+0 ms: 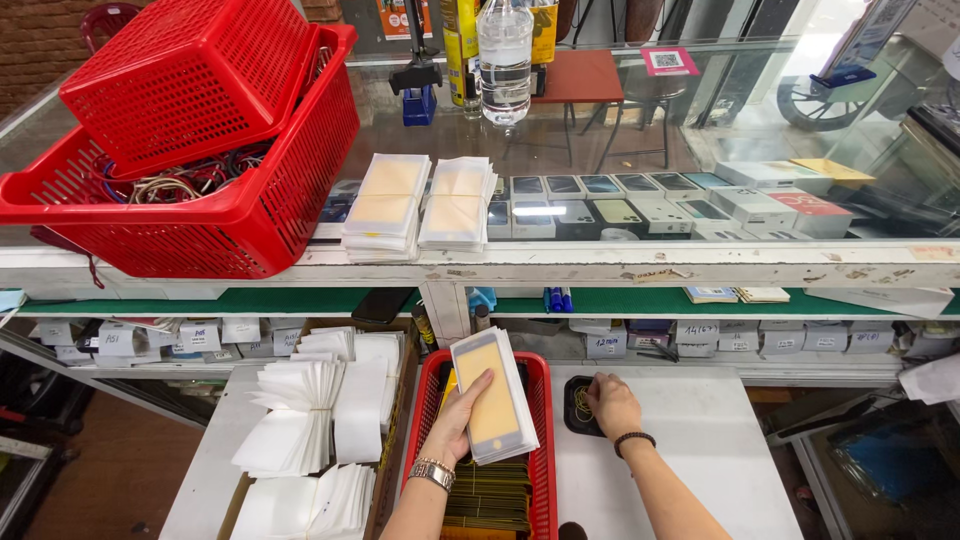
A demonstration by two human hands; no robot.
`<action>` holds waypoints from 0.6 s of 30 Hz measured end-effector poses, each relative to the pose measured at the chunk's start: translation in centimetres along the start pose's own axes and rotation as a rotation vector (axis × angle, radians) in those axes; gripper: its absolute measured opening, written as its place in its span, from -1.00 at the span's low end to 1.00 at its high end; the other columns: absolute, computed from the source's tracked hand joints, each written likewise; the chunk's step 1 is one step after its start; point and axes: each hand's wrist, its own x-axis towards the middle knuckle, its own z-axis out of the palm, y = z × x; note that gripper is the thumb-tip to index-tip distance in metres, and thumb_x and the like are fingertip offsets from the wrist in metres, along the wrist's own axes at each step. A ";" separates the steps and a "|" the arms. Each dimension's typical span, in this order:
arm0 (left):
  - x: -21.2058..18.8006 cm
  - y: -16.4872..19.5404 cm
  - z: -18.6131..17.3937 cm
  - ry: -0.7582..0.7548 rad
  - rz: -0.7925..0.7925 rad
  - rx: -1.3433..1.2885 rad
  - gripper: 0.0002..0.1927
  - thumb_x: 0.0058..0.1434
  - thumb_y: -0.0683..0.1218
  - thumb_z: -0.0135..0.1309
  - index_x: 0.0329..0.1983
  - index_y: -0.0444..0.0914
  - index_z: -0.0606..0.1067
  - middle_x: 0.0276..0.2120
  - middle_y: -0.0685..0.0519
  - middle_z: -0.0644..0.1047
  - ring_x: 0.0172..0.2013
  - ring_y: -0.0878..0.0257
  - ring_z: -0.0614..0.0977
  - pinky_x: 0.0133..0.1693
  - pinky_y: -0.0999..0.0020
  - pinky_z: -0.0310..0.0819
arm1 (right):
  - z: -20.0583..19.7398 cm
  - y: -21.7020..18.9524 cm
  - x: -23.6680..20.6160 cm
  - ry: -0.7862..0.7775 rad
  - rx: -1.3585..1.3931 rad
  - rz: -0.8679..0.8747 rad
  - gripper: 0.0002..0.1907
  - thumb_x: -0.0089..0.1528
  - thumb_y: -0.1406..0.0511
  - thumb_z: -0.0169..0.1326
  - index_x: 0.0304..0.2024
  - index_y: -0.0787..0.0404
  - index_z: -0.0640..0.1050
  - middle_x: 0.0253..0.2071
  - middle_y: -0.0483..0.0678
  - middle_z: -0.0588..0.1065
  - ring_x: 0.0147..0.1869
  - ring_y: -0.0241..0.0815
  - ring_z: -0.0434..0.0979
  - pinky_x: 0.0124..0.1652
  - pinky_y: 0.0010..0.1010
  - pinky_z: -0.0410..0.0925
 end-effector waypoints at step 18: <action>-0.3 -0.7 1.7 -0.078 -0.096 0.053 -0.25 0.09 0.10 0.31 0.26 -0.33 0.35 0.03 -0.12 0.60 0.01 0.11 0.67 0.01 0.18 0.63 | -1.9 1.6 -1.3 -0.006 0.546 0.106 -0.83 0.18 0.32 0.21 -0.24 0.32 0.61 -0.32 0.05 0.61 -0.28 -0.15 0.62 -0.24 -0.32 0.48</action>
